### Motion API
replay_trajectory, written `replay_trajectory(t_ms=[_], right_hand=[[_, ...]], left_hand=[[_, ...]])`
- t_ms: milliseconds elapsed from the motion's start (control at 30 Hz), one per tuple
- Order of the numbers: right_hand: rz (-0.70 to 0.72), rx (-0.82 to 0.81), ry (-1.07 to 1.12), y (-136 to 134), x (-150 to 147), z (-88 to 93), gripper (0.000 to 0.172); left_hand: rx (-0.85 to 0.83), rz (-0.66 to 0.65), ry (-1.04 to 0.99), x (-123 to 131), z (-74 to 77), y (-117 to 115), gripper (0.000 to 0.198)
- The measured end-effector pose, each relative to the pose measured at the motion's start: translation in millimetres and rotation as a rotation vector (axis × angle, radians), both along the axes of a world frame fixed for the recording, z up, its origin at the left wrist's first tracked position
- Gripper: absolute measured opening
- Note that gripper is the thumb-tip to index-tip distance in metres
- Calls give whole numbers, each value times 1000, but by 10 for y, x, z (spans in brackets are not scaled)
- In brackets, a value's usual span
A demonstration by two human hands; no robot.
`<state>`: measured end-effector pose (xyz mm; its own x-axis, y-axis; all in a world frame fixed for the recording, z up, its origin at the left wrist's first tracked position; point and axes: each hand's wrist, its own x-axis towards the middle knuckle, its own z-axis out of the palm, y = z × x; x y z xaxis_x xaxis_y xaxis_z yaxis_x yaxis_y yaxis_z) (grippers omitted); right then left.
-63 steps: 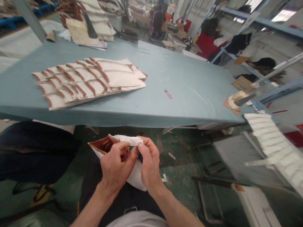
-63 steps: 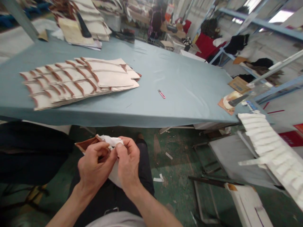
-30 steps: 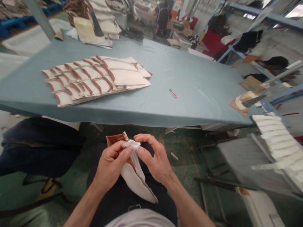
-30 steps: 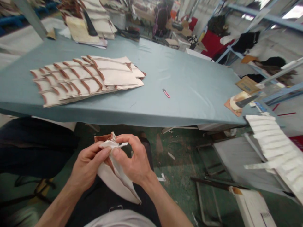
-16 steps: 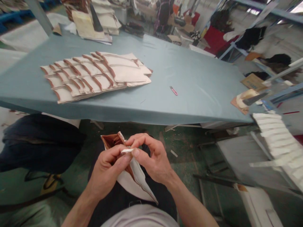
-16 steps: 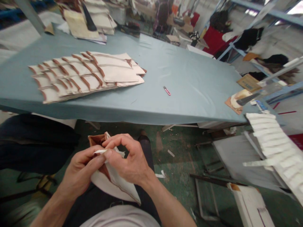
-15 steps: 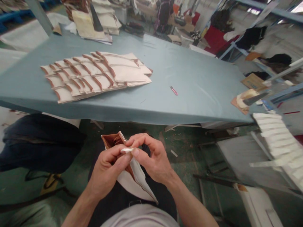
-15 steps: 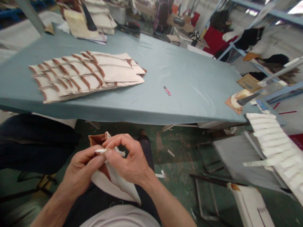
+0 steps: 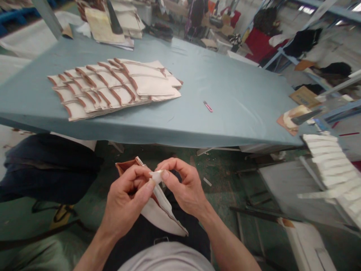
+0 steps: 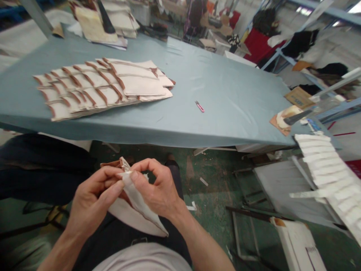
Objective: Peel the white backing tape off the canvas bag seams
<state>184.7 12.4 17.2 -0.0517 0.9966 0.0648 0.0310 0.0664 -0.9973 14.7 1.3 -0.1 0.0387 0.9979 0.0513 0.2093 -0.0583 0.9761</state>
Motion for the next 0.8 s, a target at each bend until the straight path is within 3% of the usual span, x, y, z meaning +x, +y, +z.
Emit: replay_trajectory(t_ms=[100,333,533,800], right_hand=[[11,9,-78,4,15,1,15],[32,29,-129,-13,-11,57,15],[79,78,-190,-4,9,131,15],[75,129,-248,12,-8,101,12]], left_hand=[[-48,-40,-41,-36,44,49,25],[104,-112,62,-69,180,164,19],[116,-124,75,-90,209,162,21],[96,-163,18,-124,208,171,24]])
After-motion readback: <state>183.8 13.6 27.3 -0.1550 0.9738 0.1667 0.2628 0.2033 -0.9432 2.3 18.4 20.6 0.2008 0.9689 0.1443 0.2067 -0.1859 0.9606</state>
